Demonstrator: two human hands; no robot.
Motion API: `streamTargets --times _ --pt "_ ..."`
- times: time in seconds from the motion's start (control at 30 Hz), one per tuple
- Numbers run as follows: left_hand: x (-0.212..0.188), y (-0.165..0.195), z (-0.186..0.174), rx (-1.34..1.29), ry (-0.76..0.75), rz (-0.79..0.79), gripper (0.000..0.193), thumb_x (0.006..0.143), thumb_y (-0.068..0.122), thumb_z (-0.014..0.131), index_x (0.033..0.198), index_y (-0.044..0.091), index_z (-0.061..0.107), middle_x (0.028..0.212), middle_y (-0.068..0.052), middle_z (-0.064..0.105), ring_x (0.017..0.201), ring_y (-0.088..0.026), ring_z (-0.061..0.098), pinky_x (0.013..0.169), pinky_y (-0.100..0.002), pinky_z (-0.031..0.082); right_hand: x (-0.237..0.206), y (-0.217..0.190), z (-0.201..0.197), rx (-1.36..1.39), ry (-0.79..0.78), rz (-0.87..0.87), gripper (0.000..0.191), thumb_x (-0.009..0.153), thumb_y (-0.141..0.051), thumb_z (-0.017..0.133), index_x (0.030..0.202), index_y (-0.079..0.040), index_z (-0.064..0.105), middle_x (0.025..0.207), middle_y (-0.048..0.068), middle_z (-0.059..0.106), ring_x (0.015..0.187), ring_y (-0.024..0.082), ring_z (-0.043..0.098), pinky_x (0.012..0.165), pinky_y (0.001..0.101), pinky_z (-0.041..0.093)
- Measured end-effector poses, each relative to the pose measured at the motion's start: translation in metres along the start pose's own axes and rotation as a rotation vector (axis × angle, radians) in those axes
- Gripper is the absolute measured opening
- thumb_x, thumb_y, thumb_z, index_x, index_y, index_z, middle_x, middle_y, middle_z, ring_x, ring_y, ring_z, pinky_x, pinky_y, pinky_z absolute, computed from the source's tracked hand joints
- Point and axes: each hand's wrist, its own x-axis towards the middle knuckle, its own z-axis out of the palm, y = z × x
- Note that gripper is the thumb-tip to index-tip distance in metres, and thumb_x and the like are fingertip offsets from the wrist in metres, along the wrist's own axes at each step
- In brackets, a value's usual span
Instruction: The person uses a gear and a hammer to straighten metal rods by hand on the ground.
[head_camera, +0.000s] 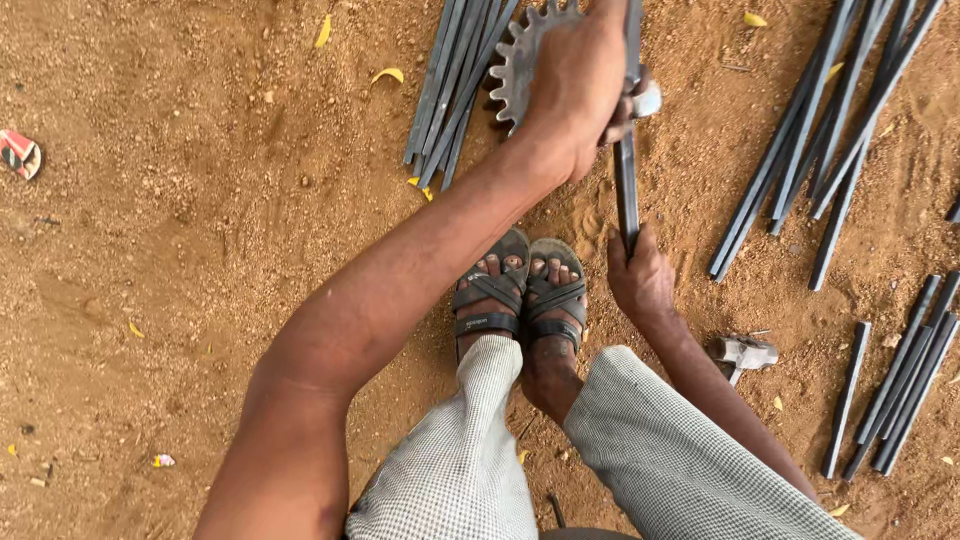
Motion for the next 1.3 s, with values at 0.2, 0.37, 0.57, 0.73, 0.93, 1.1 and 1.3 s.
streamTargets --times 0.2,0.37,0.57,0.73,0.93,1.1,1.3 --pt "0.028 -0.031 0.006 -0.073 -0.011 0.001 0.051 0.106 0.037 0.041 0.083 -0.004 0.061 0.060 -0.009 0.060 0.039 -0.009 0.049 0.026 -0.026 0.040 0.001 0.008 0.009 -0.019 0.035 -0.070 0.029 0.113 -0.027 0.052 0.105 0.001 0.051 0.063 0.011 0.060 0.036 0.013 0.050 0.024 0.0335 0.045" --pt "0.035 -0.046 0.003 -0.115 -0.053 -0.026 0.044 0.107 0.030 0.046 0.090 -0.006 0.064 0.064 -0.009 0.060 0.045 -0.008 0.055 0.033 -0.025 0.044 0.003 0.012 0.011 0.002 0.020 -0.048 0.027 0.113 -0.026 0.052 0.107 0.001 0.050 0.063 0.010 0.060 0.037 0.014 0.051 0.024 0.0332 0.046" --pt "0.025 -0.024 -0.005 0.015 -0.058 0.005 0.043 0.105 0.033 0.047 0.094 -0.005 0.064 0.065 -0.013 0.071 0.041 -0.009 0.059 0.031 -0.025 0.047 0.003 0.010 0.010 0.003 0.063 -0.117 0.027 0.114 -0.026 0.052 0.109 0.000 0.050 0.065 0.009 0.061 0.037 0.013 0.051 0.024 0.0322 0.046" --pt "0.028 -0.033 -0.071 0.388 -0.099 -0.308 0.028 0.101 0.029 0.061 0.107 0.003 0.070 0.068 -0.007 0.068 0.042 -0.011 0.052 0.034 -0.026 0.042 0.004 0.006 0.004 0.038 -0.048 0.049 0.031 0.112 -0.031 0.054 0.103 -0.002 0.050 0.064 0.011 0.060 0.037 0.013 0.049 0.024 0.0322 0.042" --pt "0.013 -0.101 -0.144 1.103 0.114 0.116 0.022 0.108 0.015 0.056 0.120 0.000 0.067 0.086 -0.011 0.069 0.063 -0.019 0.064 0.050 -0.038 0.048 0.008 0.009 -0.003 0.025 -0.055 0.027 0.031 0.111 -0.030 0.054 0.101 -0.001 0.050 0.063 0.012 0.060 0.035 0.015 0.046 0.023 0.0343 0.040" --pt "0.021 -0.103 -0.168 1.580 0.546 0.724 0.080 0.088 0.042 0.075 0.148 -0.003 0.046 0.133 -0.037 0.054 0.116 -0.048 0.055 0.093 -0.067 0.042 0.002 0.009 -0.009 0.086 -0.072 0.033 0.030 0.110 -0.030 0.054 0.099 -0.002 0.052 0.062 0.011 0.061 0.036 0.015 0.048 0.024 0.0342 0.040" --pt "0.010 -0.094 -0.172 1.408 0.438 0.582 0.080 0.097 0.029 0.081 0.157 0.001 0.037 0.148 -0.038 0.042 0.133 -0.054 0.044 0.112 -0.065 0.035 -0.017 0.010 -0.012 0.411 -0.184 0.303 0.043 0.104 -0.044 0.060 0.091 -0.003 0.059 0.059 0.007 0.056 0.042 0.015 0.054 0.035 0.0350 0.045"
